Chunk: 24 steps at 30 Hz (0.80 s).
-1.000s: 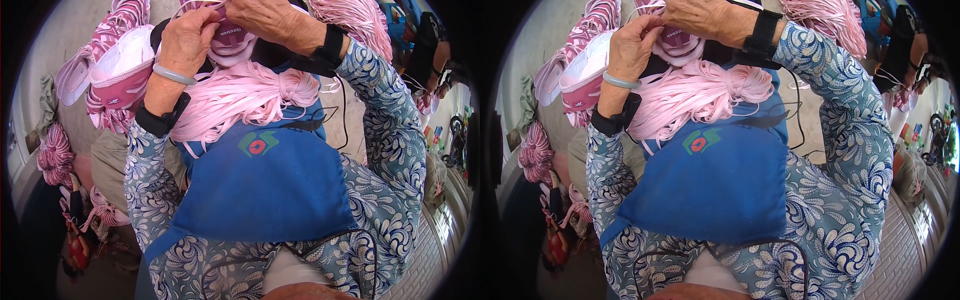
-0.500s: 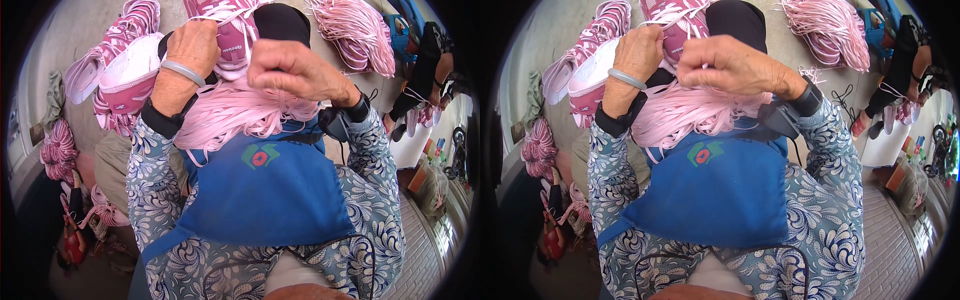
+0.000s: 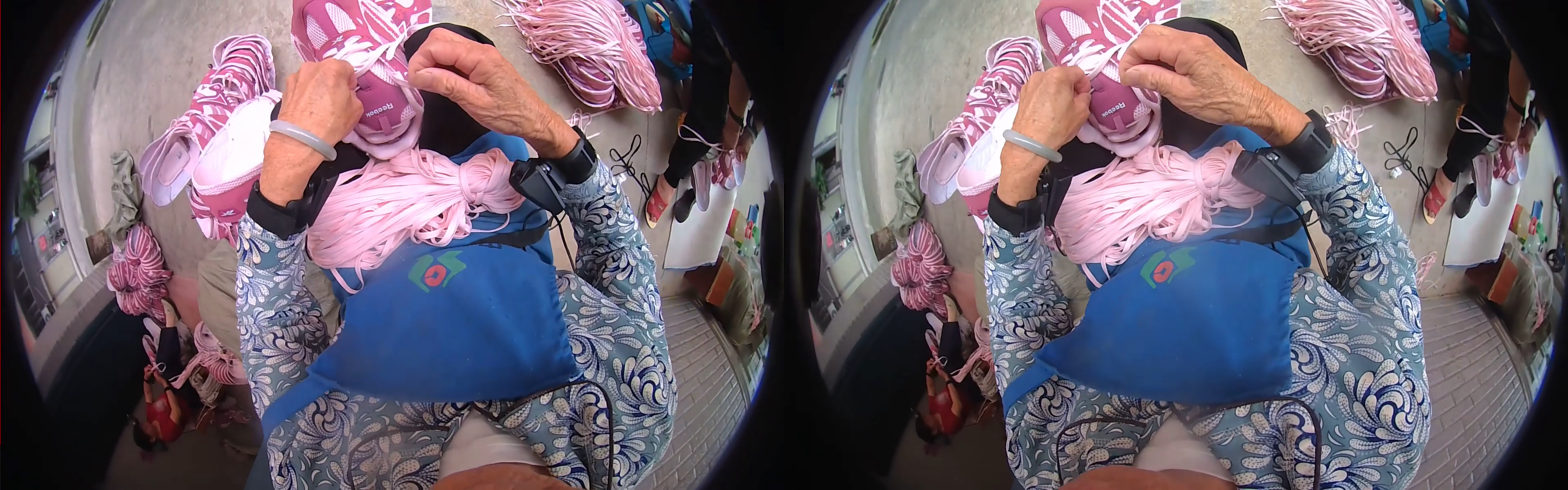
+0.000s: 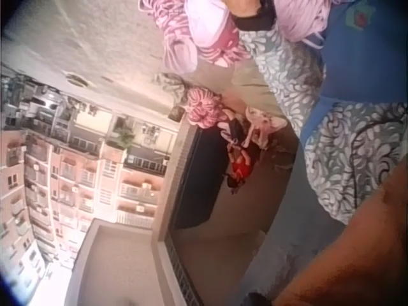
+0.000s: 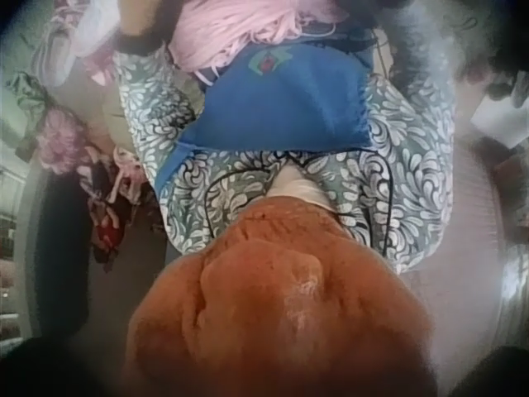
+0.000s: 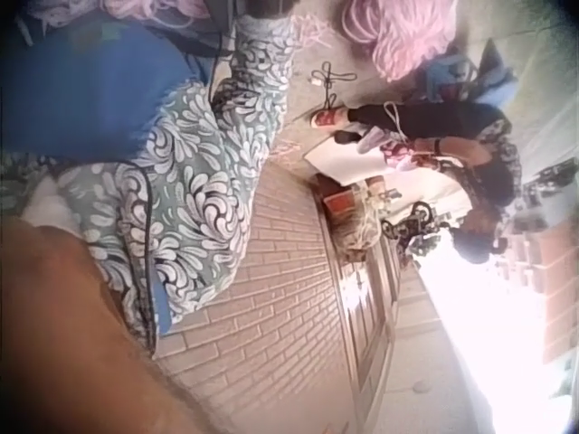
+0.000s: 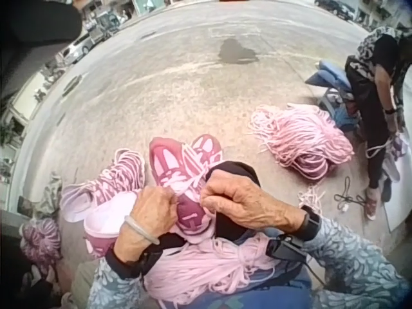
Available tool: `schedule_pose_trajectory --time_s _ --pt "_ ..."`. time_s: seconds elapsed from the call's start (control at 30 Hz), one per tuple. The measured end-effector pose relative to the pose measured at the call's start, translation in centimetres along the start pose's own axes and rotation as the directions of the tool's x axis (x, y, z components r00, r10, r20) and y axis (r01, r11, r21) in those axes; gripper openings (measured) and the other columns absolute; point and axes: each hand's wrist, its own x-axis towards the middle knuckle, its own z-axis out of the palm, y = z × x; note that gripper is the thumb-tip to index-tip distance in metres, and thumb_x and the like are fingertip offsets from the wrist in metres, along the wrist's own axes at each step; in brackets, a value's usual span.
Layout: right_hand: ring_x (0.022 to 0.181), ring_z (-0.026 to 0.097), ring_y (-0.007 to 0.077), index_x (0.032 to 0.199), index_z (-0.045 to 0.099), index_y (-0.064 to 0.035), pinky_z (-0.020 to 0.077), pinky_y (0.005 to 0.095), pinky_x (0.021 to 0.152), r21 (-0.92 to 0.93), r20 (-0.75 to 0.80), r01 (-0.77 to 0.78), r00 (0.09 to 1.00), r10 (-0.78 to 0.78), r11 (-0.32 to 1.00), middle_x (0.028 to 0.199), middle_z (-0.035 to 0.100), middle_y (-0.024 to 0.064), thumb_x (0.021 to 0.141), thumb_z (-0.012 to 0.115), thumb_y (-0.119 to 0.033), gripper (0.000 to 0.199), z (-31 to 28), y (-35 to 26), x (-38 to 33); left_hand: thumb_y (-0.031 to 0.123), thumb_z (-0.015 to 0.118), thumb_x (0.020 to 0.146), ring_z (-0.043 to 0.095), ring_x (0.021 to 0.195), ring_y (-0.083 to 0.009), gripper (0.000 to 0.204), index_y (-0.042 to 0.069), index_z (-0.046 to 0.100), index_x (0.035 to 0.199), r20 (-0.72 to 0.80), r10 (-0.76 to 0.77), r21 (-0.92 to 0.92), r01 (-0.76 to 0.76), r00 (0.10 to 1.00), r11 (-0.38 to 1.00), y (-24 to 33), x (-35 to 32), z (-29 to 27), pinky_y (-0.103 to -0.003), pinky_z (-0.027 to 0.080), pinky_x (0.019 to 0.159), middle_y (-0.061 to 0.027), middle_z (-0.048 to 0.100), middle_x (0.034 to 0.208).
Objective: Lace a pair of pink athletic shoes by threading the pink laces through the eyelets.
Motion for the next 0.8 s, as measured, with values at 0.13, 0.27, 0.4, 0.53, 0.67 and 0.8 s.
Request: schedule_pose_trajectory --time_s 0.13,0.27,0.4,0.53,0.67,0.8 --pt "0.071 0.056 0.0217 0.093 0.06 0.0005 0.0455 0.0313 0.067 0.003 -0.008 -0.099 0.995 0.099 0.995 0.08 0.056 0.0101 0.088 0.056 -0.02 0.022 1.3 0.5 0.8 0.005 0.062 0.076 0.064 0.066 -0.0306 0.007 -0.001 0.064 0.08 -0.079 0.037 -0.219 -0.053 0.996 0.974 -0.6 -0.8 1.2 -0.036 0.05 0.062 -0.0155 0.064 0.071" --pt "0.074 0.06 0.0307 0.09 0.06 -0.0011 0.0474 0.0367 0.066 -0.197 -0.075 -0.023 0.997 0.009 0.98 0.082 0.06 0.0142 0.083 0.058 -0.016 0.016 2.7 1.3 1.0 0.001 0.063 0.078 0.063 0.064 -0.0166 0.012 0.0 0.065 0.09 -0.222 0.004 -0.404 -0.096 0.975 0.91 -1.3 -2.1 1.9 -0.028 0.049 0.059 -0.0109 0.065 0.077" --pt "0.075 0.061 0.0293 0.091 0.061 -0.0052 0.0493 0.038 0.065 -0.365 -0.094 -0.028 0.996 -0.007 0.931 0.081 0.06 0.0109 0.079 0.062 -0.017 0.017 3.7 1.8 1.4 0.001 0.064 0.078 0.062 0.062 -0.0157 0.011 0.001 0.063 0.09 -0.258 -0.065 -0.356 -0.032 0.964 0.934 -0.8 -2.3 2.3 -0.027 0.049 0.058 -0.0089 0.064 0.072" --pt "0.077 0.061 0.0293 0.092 0.063 -0.0061 0.0502 0.0383 0.066 -0.439 -0.091 -0.016 0.995 -0.027 0.898 0.084 0.06 0.0097 0.079 0.062 -0.018 0.017 4.4 2.4 1.7 0.001 0.066 0.077 0.059 0.059 -0.0109 0.013 0.001 0.052 0.078 -0.262 -0.242 -0.524 0.073 0.934 0.849 -0.6 -2.3 2.9 -0.025 0.047 0.054 -0.0075 0.064 0.07" --pt "0.076 0.062 0.0288 0.094 0.064 -0.0068 0.0507 0.0372 0.064 -0.47 -0.11 -0.039 0.994 -0.015 0.882 0.086 0.06 0.0096 0.08 0.063 -0.018 0.018 4.3 2.3 1.6 0.001 0.068 0.076 0.059 0.06 -0.0098 0.015 0.001 0.053 0.077 -0.248 -0.264 -0.586 0.072 0.932 0.807 -0.3 -2.0 2.5 -0.023 0.048 0.056 -0.0055 0.065 0.072" --pt "0.073 0.062 0.0273 0.096 0.064 -0.0071 0.0509 0.0354 0.062 -0.494 -0.099 -0.002 0.994 -0.054 0.869 0.085 0.06 0.0091 0.08 0.062 -0.018 0.019 4.7 2.3 1.7 0.002 0.069 0.076 0.059 0.06 -0.0095 0.015 0.002 0.053 0.076 -0.26 -0.242 -0.527 0.073 0.935 0.847 -0.7 -2.3 2.3 -0.024 0.048 0.055 -0.0049 0.065 0.071"
